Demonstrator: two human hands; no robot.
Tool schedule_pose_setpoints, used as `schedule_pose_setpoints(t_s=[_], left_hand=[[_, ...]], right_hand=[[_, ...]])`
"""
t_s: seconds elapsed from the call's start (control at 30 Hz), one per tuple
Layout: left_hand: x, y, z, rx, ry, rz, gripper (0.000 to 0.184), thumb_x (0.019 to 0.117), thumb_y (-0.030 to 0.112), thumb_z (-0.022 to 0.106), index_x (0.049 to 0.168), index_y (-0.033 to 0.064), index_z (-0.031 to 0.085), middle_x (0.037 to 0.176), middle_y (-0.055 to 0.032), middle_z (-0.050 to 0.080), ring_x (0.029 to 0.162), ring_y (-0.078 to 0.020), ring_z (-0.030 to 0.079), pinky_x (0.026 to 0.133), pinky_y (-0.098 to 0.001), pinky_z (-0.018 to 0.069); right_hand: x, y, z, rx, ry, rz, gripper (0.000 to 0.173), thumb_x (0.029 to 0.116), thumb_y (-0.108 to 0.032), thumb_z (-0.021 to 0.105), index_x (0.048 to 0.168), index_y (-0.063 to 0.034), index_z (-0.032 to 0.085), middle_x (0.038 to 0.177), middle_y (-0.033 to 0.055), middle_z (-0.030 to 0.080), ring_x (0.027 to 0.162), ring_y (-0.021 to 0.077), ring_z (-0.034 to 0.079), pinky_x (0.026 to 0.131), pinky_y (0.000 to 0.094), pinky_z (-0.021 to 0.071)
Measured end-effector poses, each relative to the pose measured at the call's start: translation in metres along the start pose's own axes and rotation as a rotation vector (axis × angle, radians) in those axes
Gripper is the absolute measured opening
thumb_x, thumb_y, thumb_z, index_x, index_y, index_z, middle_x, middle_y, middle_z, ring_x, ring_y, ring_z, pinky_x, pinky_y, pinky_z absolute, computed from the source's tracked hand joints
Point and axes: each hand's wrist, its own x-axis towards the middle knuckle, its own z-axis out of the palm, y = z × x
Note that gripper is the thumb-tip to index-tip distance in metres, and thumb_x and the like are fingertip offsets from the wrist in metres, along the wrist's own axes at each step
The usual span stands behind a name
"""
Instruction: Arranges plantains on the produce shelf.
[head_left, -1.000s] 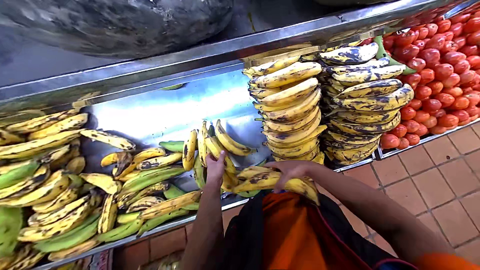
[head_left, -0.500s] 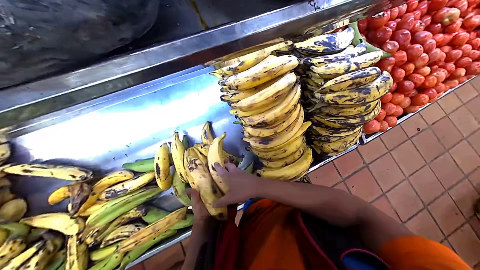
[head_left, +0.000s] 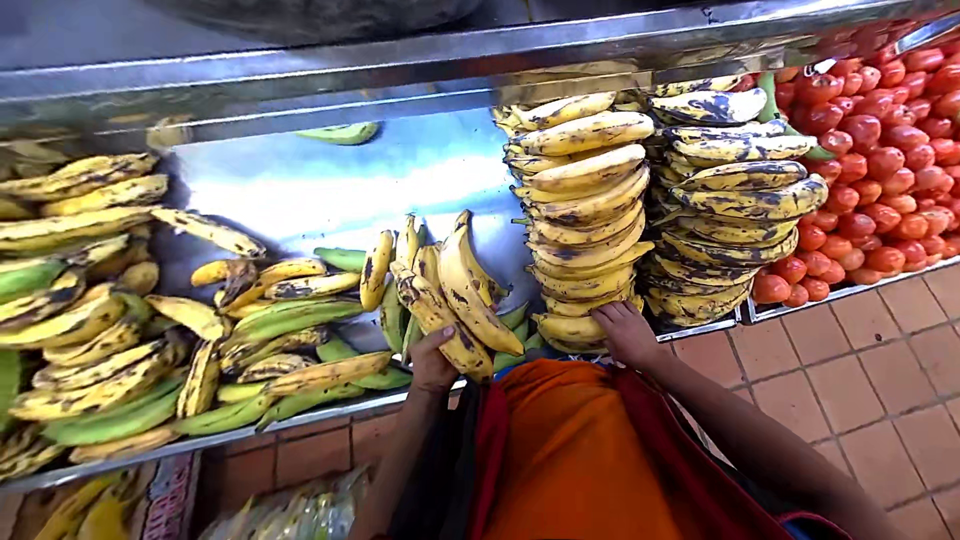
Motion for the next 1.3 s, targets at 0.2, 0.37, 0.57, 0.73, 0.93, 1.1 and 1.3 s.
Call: schedule_pose_setpoints(t_s=[0.2, 0.37, 0.57, 0.73, 0.93, 1.1, 1.3], left_hand=[[-0.039, -0.004, -0.009, 0.16, 0.093, -0.077, 0.019, 0.0723, 0.023, 0.073, 0.089, 0.0156, 0.071, 0.077, -0.001, 0.074, 0.069, -0.0096, 0.071, 0.065, -0.0306, 0.0615], [-0.06, 0.0, -0.02, 0.106, -0.01, -0.116, 0.033, 0.0703, 0.028, 0.083, 0.098, 0.0131, 0.072, 0.084, -0.0035, 0.076, 0.075, -0.0109, 0.073, 0.07, -0.0313, 0.0628], [-0.075, 0.01, -0.029, 0.067, 0.032, -0.056, 0.031, 0.0706, 0.026, 0.083, 0.097, 0.0126, 0.072, 0.084, -0.0044, 0.076, 0.075, -0.0117, 0.074, 0.071, -0.0317, 0.063], [-0.071, 0.01, -0.025, 0.113, 0.004, -0.072, 0.028, 0.0716, 0.031, 0.082, 0.096, 0.019, 0.075, 0.085, -0.0001, 0.076, 0.075, -0.0072, 0.073, 0.07, -0.028, 0.0623], [-0.061, 0.006, -0.019, 0.117, -0.003, -0.151, 0.032, 0.0677, 0.03, 0.084, 0.095, 0.0147, 0.074, 0.082, -0.0033, 0.075, 0.071, -0.0096, 0.073, 0.068, -0.0295, 0.0621], [-0.057, 0.0, -0.028, 0.166, -0.002, -0.167, 0.041, 0.0682, 0.031, 0.084, 0.102, 0.011, 0.071, 0.09, -0.0065, 0.076, 0.081, -0.0127, 0.074, 0.075, -0.0324, 0.0628], [-0.063, 0.005, -0.016, 0.224, 0.052, -0.138, 0.025, 0.0719, 0.023, 0.074, 0.094, 0.0126, 0.072, 0.084, -0.0034, 0.076, 0.077, -0.0102, 0.074, 0.072, -0.0303, 0.0628]], right_hand=[[0.012, 0.007, -0.009, -0.009, 0.275, -0.095, 0.045, 0.0761, -0.005, 0.078, 0.12, -0.0088, 0.071, 0.118, 0.013, 0.069, 0.115, 0.0328, 0.064, 0.105, 0.0562, 0.0471], [0.013, 0.011, 0.01, -0.01, 0.412, 0.01, 0.051, 0.0756, -0.018, 0.083, 0.122, -0.0068, 0.066, 0.122, 0.0189, 0.065, 0.12, 0.04, 0.06, 0.106, 0.0591, 0.0458], [0.018, 0.013, 0.001, -0.071, 0.328, 0.158, 0.044, 0.0681, -0.03, 0.094, 0.096, -0.0074, 0.069, 0.097, 0.0155, 0.067, 0.097, 0.0372, 0.067, 0.071, 0.0524, 0.0576], [0.009, 0.004, 0.003, 0.077, 0.362, 0.362, 0.046, 0.0681, -0.029, 0.095, 0.094, -0.0035, 0.068, 0.097, 0.019, 0.065, 0.095, 0.0395, 0.066, 0.069, 0.0531, 0.0577], [-0.024, -0.016, 0.011, 0.955, 0.027, 1.131, 0.057, 0.0917, -0.043, 0.076, 0.119, 0.0025, 0.056, 0.086, 0.0178, 0.069, 0.07, 0.0295, 0.07, 0.067, 0.0488, 0.0608], [-0.035, -0.012, 0.04, 1.568, -0.213, 1.218, 0.07, 0.1059, -0.06, 0.04, 0.131, 0.0039, 0.056, 0.102, 0.0161, 0.075, 0.081, 0.0231, 0.074, 0.074, 0.0369, 0.0597], [-0.012, -0.012, 0.041, 1.56, -0.055, 1.399, 0.07, 0.1018, -0.066, 0.044, 0.119, 0.0002, 0.06, 0.083, 0.0117, 0.073, 0.062, 0.0178, 0.068, 0.056, 0.0311, 0.0545]])
